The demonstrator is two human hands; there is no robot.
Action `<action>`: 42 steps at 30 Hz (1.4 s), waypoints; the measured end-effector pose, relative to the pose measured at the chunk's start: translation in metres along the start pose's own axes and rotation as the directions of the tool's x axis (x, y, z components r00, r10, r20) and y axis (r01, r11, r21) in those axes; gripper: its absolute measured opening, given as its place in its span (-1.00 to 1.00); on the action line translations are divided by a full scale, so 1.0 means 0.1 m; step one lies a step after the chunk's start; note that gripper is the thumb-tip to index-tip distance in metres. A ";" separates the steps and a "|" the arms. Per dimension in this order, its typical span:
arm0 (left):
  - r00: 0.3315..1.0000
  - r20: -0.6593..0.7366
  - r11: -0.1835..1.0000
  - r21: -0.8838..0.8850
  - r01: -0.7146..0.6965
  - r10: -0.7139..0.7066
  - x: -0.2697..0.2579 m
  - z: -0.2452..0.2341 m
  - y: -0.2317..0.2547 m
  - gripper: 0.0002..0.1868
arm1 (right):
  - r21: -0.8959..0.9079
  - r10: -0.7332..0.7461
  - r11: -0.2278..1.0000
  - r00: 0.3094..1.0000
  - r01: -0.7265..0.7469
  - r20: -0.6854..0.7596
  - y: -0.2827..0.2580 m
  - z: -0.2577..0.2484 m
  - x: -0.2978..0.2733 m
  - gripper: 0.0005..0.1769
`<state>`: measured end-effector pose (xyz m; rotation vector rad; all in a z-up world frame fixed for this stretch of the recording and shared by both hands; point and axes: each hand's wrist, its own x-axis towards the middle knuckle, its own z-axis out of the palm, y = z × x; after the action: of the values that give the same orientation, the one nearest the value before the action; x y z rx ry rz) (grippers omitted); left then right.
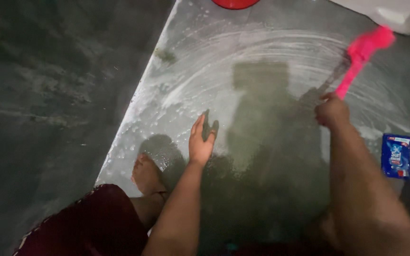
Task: The person scrubs the bathroom floor with a brush, opens cleaning powder packets by hand, rinses hands under a faucet, and scrubs the floor with the brush.
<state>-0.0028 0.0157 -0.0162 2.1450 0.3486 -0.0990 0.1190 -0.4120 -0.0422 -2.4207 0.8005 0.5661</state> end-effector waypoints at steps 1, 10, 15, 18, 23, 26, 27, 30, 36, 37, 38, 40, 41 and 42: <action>1.000 0.001 1.000 0.000 0.004 -0.004 0.00 0.00 0.00 -0.26 | 0.145 -0.048 0.988 0.998 0.052 -0.027 -0.05 -0.03 0.07 -0.50; 0.997 0.051 0.998 0.021 0.064 -0.065 0.04 0.14 0.09 -0.18 | -0.151 -0.800 0.558 0.578 0.816 0.164 -0.94 1.30 -0.71 -0.56; 0.978 0.112 0.984 0.056 0.168 -0.174 0.05 0.10 0.20 -0.16 | -0.345 -0.750 0.453 0.560 0.822 0.351 -1.45 1.32 -1.27 -0.60; 0.955 0.136 0.962 -0.029 0.271 -0.265 0.09 0.05 0.23 -0.15 | -0.277 -0.706 0.629 0.683 0.726 0.187 -1.06 0.97 -0.97 -0.52; 0.995 -0.011 0.994 -0.052 0.099 -0.099 0.10 -0.04 0.06 -0.19 | -0.290 -0.421 0.872 0.906 0.395 -0.033 0.45 0.22 -0.17 -0.63; 0.992 0.000 0.991 -0.043 0.128 -0.129 0.10 -0.07 0.04 -0.20 | -0.280 -0.257 0.940 0.943 0.194 -0.212 1.32 -0.16 0.01 -0.46; 0.988 0.016 0.987 -0.033 0.154 -0.154 0.09 -0.08 0.06 -0.20 | -0.228 -0.198 0.963 0.953 0.145 -0.230 1.50 -0.20 0.00 -0.52; 0.973 0.060 0.973 -0.053 0.224 -0.221 0.07 -0.07 0.09 -0.20 | -0.150 -0.282 0.957 0.917 0.248 -0.284 1.71 0.00 -0.13 -0.69; 0.999 -0.012 0.995 -0.095 -0.039 0.038 0.07 0.19 0.07 -0.21 | -0.234 -0.425 0.894 0.889 0.382 -0.171 0.90 1.62 -0.93 -0.64; 0.999 -0.012 0.995 -0.094 -0.039 0.038 0.06 0.21 0.08 -0.21 | -0.270 -0.368 0.905 0.924 0.329 -0.105 0.67 1.89 -1.25 -0.61; 1.000 0.000 0.995 -0.096 -0.031 0.031 0.05 0.22 0.11 -0.20 | -0.359 -0.361 0.868 0.932 0.343 0.020 0.46 2.01 -1.53 -0.65; 1.000 0.011 0.995 -0.099 -0.025 0.026 0.03 0.19 0.18 -0.20 | -0.440 -0.339 0.820 0.930 0.366 0.141 0.11 2.03 -1.96 -0.67; 0.999 0.036 0.997 -0.079 0.026 -0.023 0.03 0.16 0.21 -0.18 | -0.420 -0.428 0.761 0.869 0.495 0.247 -0.03 2.00 -2.10 -0.65; 0.995 0.060 0.995 -0.056 0.079 -0.076 0.03 0.14 0.23 -0.17 | -0.384 -0.506 0.689 0.787 0.615 0.352 -0.13 1.96 -2.19 -0.58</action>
<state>0.0075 -0.0067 -0.0064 2.0667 0.3967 -0.1927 -0.0778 -0.1953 -0.0735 -2.7813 -0.2497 0.8258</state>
